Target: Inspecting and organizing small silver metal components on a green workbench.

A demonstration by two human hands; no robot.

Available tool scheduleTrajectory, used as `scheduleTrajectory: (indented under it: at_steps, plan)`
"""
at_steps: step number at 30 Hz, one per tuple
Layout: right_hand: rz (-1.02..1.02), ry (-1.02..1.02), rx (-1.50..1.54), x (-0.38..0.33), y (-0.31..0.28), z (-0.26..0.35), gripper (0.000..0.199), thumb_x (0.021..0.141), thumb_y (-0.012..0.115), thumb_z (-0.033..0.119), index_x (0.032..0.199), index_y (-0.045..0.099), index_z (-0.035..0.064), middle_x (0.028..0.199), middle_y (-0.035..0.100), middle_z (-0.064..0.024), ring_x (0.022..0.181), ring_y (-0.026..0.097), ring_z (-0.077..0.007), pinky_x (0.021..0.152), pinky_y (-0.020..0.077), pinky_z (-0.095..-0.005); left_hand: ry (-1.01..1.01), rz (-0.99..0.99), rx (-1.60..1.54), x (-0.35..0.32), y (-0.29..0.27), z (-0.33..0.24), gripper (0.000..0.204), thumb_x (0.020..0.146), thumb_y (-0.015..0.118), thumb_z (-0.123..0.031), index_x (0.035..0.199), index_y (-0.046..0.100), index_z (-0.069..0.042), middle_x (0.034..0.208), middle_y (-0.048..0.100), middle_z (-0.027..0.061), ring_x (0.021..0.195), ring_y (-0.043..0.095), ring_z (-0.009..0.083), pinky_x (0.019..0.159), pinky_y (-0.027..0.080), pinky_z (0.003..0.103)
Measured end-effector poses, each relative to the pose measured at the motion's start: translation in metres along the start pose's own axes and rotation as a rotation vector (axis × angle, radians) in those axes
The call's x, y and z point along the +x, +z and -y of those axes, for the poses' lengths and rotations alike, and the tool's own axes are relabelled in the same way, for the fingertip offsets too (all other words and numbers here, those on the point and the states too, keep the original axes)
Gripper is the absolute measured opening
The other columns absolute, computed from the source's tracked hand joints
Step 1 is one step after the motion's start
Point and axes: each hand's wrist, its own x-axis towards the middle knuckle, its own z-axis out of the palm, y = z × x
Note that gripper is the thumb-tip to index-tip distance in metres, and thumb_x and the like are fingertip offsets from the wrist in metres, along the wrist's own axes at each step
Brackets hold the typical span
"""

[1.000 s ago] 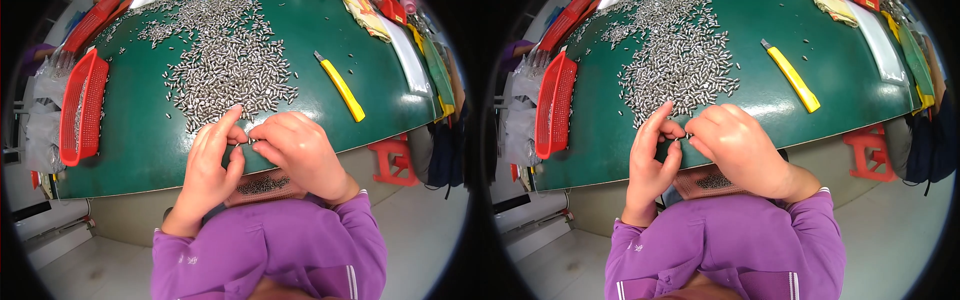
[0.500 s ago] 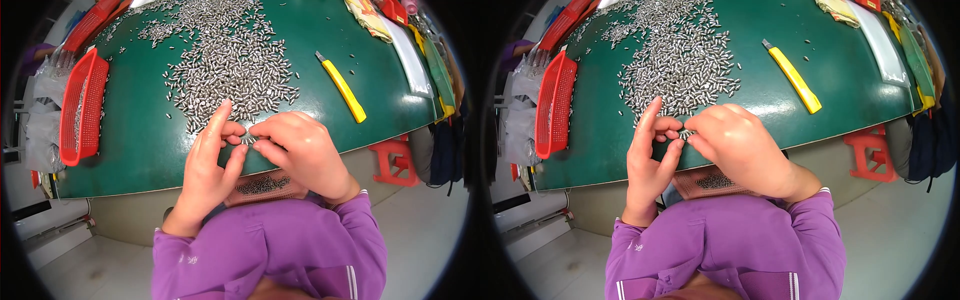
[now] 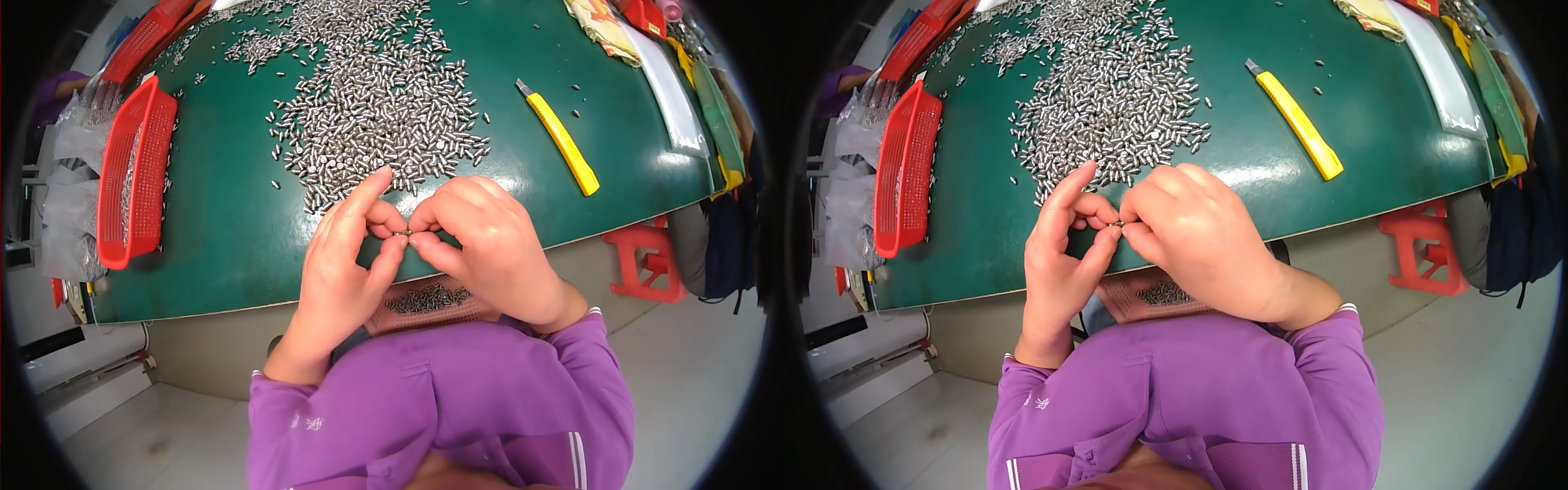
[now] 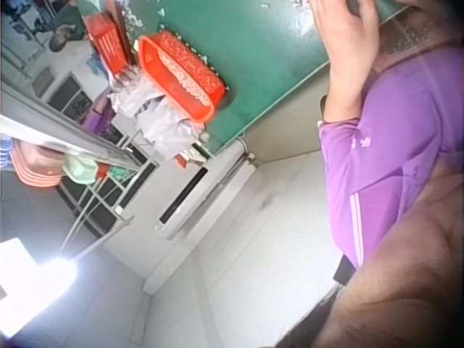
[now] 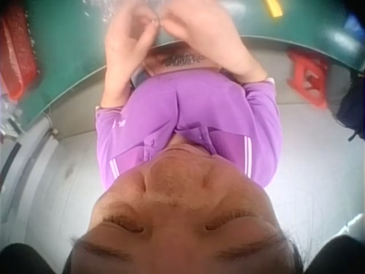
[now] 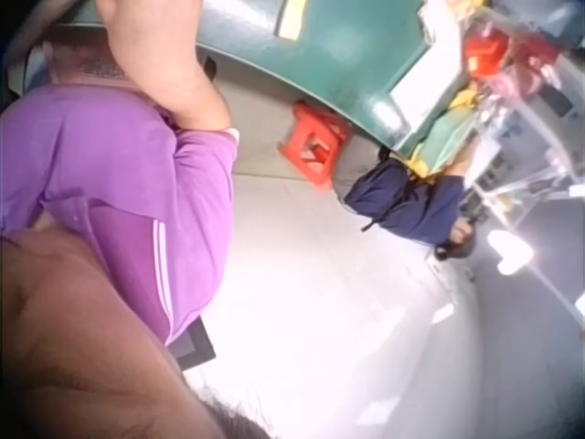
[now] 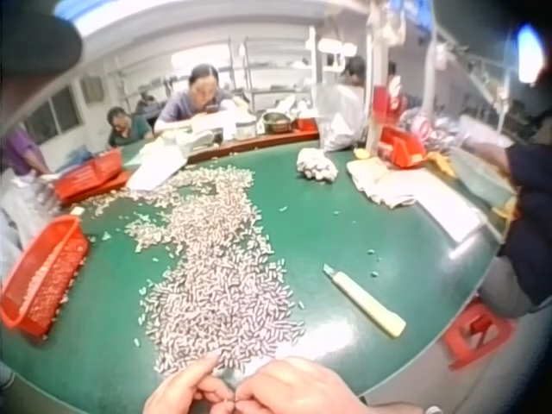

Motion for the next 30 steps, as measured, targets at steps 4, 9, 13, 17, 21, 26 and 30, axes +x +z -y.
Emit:
scheduleTrajectory:
  at_steps: [4, 9, 13, 17, 21, 26, 30]
  plan:
    - [-0.024, 0.009, -0.069, -0.0029, -0.0014, 0.0029, 0.020, 0.076, 0.076, 0.005, 0.090, 0.061, 0.0061, 0.088, 0.059, -0.0075, 0.081, 0.057, -0.0290, 0.072, 0.0479, -0.0394, 0.011, 0.005, -0.005, -0.0004, 0.0006, 0.0013, 0.072, 0.076, 0.072, 0.011, 0.144, 0.051, -0.002, 0.089, 0.066, 0.0050, 0.081, 0.062, 0.0204, 0.078, 0.053, 0.035]
    - [-0.006, 0.012, -0.059, -0.0022, -0.0031, 0.0025, 0.020, 0.077, 0.076, 0.005, 0.091, 0.062, 0.0062, 0.090, 0.059, -0.0072, 0.081, 0.056, -0.0287, 0.072, 0.0473, -0.0396, 0.030, 0.013, -0.006, 0.0006, 0.0006, 0.0018, 0.072, 0.076, 0.072, 0.012, 0.144, 0.051, -0.002, 0.089, 0.066, 0.0051, 0.081, 0.063, 0.0204, 0.078, 0.053, 0.035]
    - [-0.013, -0.009, -0.056, -0.0013, -0.0043, 0.0028, 0.019, 0.078, 0.075, 0.005, 0.092, 0.063, 0.0065, 0.088, 0.058, -0.0073, 0.081, 0.056, -0.0285, 0.072, 0.0469, -0.0395, 0.027, 0.013, -0.020, 0.0001, 0.0010, 0.0032, 0.073, 0.076, 0.072, 0.012, 0.145, 0.050, -0.002, 0.089, 0.067, 0.0052, 0.080, 0.064, 0.0204, 0.078, 0.053, 0.035]
    - [-0.024, -0.009, -0.072, -0.0042, -0.0034, 0.0032, 0.017, 0.078, 0.075, 0.005, 0.092, 0.065, 0.0070, 0.087, 0.056, -0.0069, 0.080, 0.055, -0.0275, 0.072, 0.0469, -0.0386, 0.027, -0.010, -0.022, 0.0010, 0.0021, 0.0000, 0.075, 0.076, 0.073, 0.011, 0.146, 0.049, -0.002, 0.088, 0.067, 0.0052, 0.079, 0.064, 0.0203, 0.077, 0.053, 0.035]
    - [-0.028, 0.009, -0.081, -0.0069, -0.0023, 0.0030, 0.015, 0.078, 0.075, 0.006, 0.091, 0.067, 0.0074, 0.087, 0.055, -0.0060, 0.080, 0.054, -0.0260, 0.071, 0.0468, -0.0374, 0.050, -0.010, 0.007, 0.0007, 0.0025, 0.0021, 0.076, 0.076, 0.073, 0.011, 0.147, 0.048, -0.002, 0.088, 0.067, 0.0050, 0.079, 0.064, 0.0202, 0.077, 0.053, 0.035]
    - [-0.031, -0.010, -0.069, -0.0068, -0.0024, 0.0022, 0.017, 0.078, 0.076, 0.006, 0.092, 0.067, 0.0071, 0.088, 0.055, -0.0067, 0.080, 0.055, -0.0268, 0.071, 0.0473, -0.0381, 0.057, -0.015, -0.002, 0.0010, 0.0031, 0.0016, 0.077, 0.075, 0.073, 0.011, 0.147, 0.048, -0.002, 0.088, 0.067, 0.0050, 0.079, 0.064, 0.0203, 0.077, 0.053, 0.035]
    - [-0.025, 0.002, -0.072, -0.0073, -0.0044, 0.0021, 0.021, 0.077, 0.077, 0.007, 0.095, 0.067, 0.0066, 0.090, 0.056, -0.0079, 0.082, 0.056, -0.0284, 0.073, 0.0480, -0.0391, 0.031, -0.007, 0.018, 0.0014, 0.0019, -0.0007, 0.077, 0.075, 0.074, 0.011, 0.146, 0.049, -0.002, 0.088, 0.067, 0.0051, 0.079, 0.064, 0.0205, 0.078, 0.053, 0.035]
